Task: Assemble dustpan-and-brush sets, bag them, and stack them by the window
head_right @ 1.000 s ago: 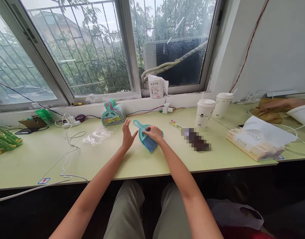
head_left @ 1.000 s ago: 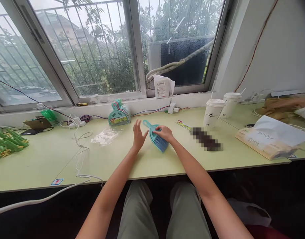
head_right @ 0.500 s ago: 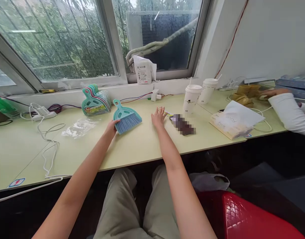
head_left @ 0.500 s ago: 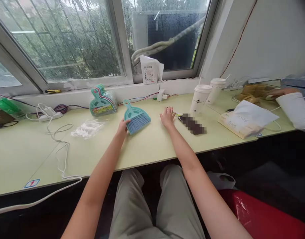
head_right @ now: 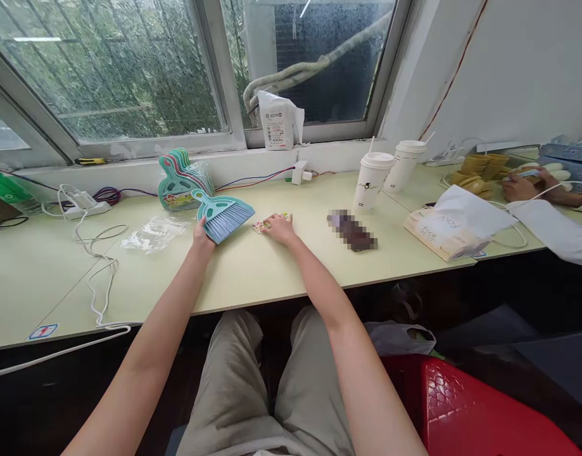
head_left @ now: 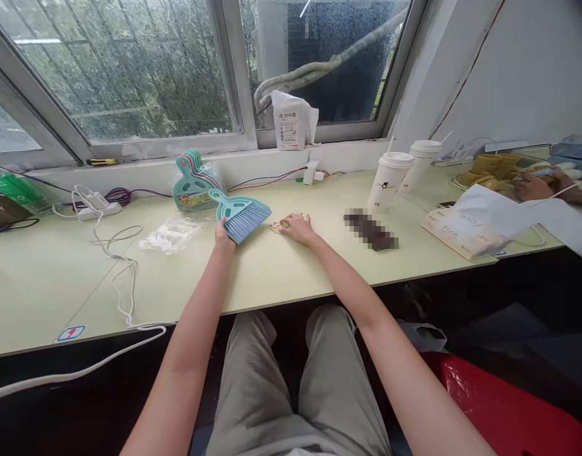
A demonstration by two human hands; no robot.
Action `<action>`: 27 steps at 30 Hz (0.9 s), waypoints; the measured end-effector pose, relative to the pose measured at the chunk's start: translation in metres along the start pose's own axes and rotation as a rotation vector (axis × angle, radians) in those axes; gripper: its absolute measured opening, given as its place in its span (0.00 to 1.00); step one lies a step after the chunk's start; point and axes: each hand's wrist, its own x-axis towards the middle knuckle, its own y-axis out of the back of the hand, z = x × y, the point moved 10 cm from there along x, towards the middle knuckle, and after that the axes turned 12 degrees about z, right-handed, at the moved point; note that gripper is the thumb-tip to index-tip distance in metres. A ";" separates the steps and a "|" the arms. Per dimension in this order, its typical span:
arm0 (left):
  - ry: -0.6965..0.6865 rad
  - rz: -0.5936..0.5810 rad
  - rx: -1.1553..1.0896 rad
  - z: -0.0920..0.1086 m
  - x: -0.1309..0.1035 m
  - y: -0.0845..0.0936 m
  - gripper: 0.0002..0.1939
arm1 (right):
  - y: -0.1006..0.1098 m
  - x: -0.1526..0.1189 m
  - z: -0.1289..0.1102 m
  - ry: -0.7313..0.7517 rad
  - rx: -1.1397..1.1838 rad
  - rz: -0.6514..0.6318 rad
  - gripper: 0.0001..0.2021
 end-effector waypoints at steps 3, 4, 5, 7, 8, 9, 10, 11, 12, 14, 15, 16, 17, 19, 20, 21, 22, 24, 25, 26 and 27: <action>0.021 0.000 0.011 -0.002 -0.001 0.000 0.17 | -0.006 -0.003 -0.007 0.009 0.000 -0.043 0.17; 0.024 -0.003 0.016 -0.003 -0.001 -0.001 0.17 | -0.006 -0.002 -0.007 0.006 0.013 -0.048 0.15; 0.025 -0.007 0.022 -0.003 -0.002 -0.001 0.16 | -0.006 -0.002 -0.006 0.000 0.024 -0.051 0.13; 0.022 -0.013 0.034 -0.004 -0.002 -0.002 0.16 | -0.005 0.000 -0.002 -0.023 0.034 -0.038 0.13; 0.017 -0.013 0.039 -0.004 -0.002 -0.002 0.16 | -0.004 0.001 0.001 -0.035 0.032 -0.022 0.15; 0.013 -0.012 0.044 -0.004 -0.003 -0.001 0.15 | -0.003 0.001 0.003 -0.048 0.024 -0.007 0.18; 0.011 -0.012 0.048 -0.005 -0.003 -0.001 0.15 | -0.003 0.001 0.005 -0.058 0.013 -0.001 0.22; 0.012 -0.011 0.051 -0.005 -0.004 0.000 0.15 | -0.004 0.000 0.006 -0.063 0.003 -0.009 0.26; 0.016 -0.010 0.053 -0.006 -0.004 0.000 0.14 | -0.006 -0.001 0.006 -0.061 -0.004 -0.026 0.27; 0.030 -0.013 0.054 -0.007 -0.005 0.000 0.14 | -0.008 -0.002 0.004 -0.047 -0.010 -0.053 0.23; 0.036 -0.016 0.052 -0.007 -0.005 0.000 0.13 | -0.006 -0.002 0.003 -0.044 -0.008 -0.044 0.20; 0.039 -0.021 0.049 -0.007 -0.005 -0.001 0.13 | -0.001 -0.002 0.003 -0.054 0.000 -0.017 0.17; 0.041 -0.026 0.048 -0.008 -0.005 -0.003 0.12 | 0.005 0.000 0.005 -0.084 0.019 0.025 0.15; 0.032 -0.024 0.059 -0.009 -0.004 -0.005 0.11 | 0.021 0.003 0.016 -0.197 0.100 0.148 0.15; 0.020 -0.022 0.075 -0.011 -0.004 -0.006 0.11 | 0.031 0.004 0.022 -0.264 0.167 0.226 0.16; 0.003 -0.025 0.096 -0.013 -0.004 -0.008 0.11 | 0.040 0.005 0.027 -0.316 0.248 0.310 0.18; -0.016 -0.036 0.118 -0.015 -0.006 -0.010 0.12 | 0.047 0.006 0.030 -0.346 0.329 0.386 0.21; -0.047 -0.099 0.154 -0.022 -0.011 -0.018 0.14 | 0.054 0.007 0.023 -0.327 0.457 0.470 0.26; -0.056 -0.151 0.162 -0.025 -0.015 -0.024 0.14 | 0.053 0.008 0.014 -0.287 0.486 0.465 0.27; -0.062 -0.212 0.162 -0.029 -0.020 -0.030 0.15 | 0.048 0.008 0.002 -0.235 0.483 0.430 0.28; -0.065 -0.276 0.158 -0.031 -0.026 -0.036 0.16 | 0.041 0.007 -0.012 -0.174 0.452 0.370 0.27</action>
